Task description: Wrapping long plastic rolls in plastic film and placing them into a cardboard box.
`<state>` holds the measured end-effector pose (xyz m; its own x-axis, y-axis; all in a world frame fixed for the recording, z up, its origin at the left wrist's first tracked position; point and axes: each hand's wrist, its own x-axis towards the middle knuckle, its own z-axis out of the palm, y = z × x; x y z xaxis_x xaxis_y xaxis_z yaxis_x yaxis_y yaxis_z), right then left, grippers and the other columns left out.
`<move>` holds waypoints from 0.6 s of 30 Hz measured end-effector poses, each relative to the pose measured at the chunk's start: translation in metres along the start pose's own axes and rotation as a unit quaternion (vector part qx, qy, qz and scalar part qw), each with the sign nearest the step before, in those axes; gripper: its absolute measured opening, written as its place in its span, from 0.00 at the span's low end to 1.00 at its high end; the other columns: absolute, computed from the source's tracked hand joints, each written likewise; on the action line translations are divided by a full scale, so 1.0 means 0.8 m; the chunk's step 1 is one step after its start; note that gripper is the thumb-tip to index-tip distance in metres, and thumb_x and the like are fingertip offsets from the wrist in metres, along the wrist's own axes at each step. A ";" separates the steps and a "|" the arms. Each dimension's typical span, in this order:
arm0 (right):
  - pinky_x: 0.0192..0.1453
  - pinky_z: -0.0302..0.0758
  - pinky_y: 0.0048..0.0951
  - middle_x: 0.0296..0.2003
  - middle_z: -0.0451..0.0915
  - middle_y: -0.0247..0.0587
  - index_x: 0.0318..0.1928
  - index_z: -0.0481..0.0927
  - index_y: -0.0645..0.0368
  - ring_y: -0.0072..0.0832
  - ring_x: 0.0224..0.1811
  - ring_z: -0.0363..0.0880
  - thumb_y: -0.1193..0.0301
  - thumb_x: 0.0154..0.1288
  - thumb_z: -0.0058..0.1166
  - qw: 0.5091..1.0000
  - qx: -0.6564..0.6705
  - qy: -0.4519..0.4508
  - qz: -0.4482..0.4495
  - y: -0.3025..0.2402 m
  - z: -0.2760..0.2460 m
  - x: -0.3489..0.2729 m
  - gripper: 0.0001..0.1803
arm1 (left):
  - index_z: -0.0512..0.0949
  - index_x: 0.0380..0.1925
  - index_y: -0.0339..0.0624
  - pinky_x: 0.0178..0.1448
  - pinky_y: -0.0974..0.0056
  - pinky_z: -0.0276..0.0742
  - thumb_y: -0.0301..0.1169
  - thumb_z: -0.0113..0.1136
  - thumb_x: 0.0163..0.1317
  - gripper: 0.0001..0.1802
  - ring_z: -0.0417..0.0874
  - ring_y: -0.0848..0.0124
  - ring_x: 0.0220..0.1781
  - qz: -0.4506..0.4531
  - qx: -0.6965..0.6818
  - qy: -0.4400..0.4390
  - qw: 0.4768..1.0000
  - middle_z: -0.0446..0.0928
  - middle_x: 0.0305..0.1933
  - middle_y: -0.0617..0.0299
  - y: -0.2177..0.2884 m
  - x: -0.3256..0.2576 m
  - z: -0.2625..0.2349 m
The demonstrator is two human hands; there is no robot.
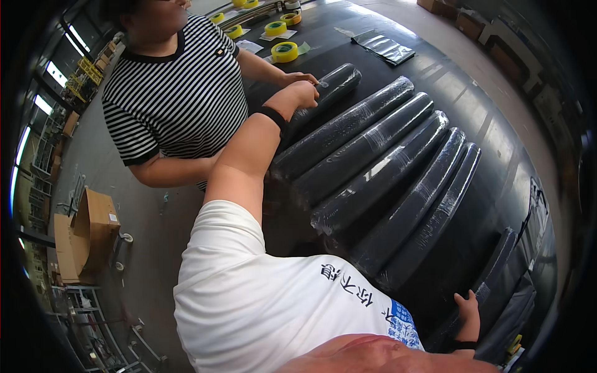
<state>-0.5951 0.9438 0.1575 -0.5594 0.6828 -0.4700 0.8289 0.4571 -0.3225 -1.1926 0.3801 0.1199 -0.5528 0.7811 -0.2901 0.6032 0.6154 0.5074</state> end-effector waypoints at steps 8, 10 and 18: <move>0.69 0.65 0.36 0.64 0.68 0.63 0.67 0.61 0.77 0.46 0.67 0.68 0.63 0.55 0.66 0.987 0.091 0.025 0.128 0.065 0.062 -0.024 0.45 | 0.76 0.55 0.43 0.61 0.57 0.73 0.28 0.61 0.56 0.24 0.76 0.58 0.60 -0.035 0.227 0.072 0.971 0.72 0.65 0.55 -0.044 0.073 -0.002; 0.70 0.64 0.36 0.64 0.67 0.63 0.67 0.60 0.77 0.46 0.67 0.68 0.64 0.57 0.65 0.984 0.132 0.025 0.119 0.043 0.063 -0.021 0.44 | 0.74 0.58 0.44 0.63 0.58 0.73 0.27 0.58 0.57 0.26 0.72 0.58 0.66 -0.136 0.261 0.080 0.953 0.66 0.70 0.58 -0.007 0.024 -0.001; 0.70 0.63 0.36 0.64 0.67 0.63 0.67 0.61 0.75 0.46 0.68 0.67 0.66 0.58 0.64 0.978 0.137 0.027 0.155 0.047 0.079 -0.010 0.41 | 0.66 0.68 0.53 0.66 0.55 0.72 0.28 0.46 0.65 0.28 0.61 0.58 0.73 -0.221 0.272 0.098 0.932 0.53 0.78 0.73 0.041 0.002 -0.003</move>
<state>-0.5600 0.9192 0.0972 -0.2737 0.7963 -0.5395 0.9220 0.0575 -0.3829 -1.1751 0.4013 0.1380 -0.8780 0.4380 -0.1929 0.4650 0.8761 -0.1273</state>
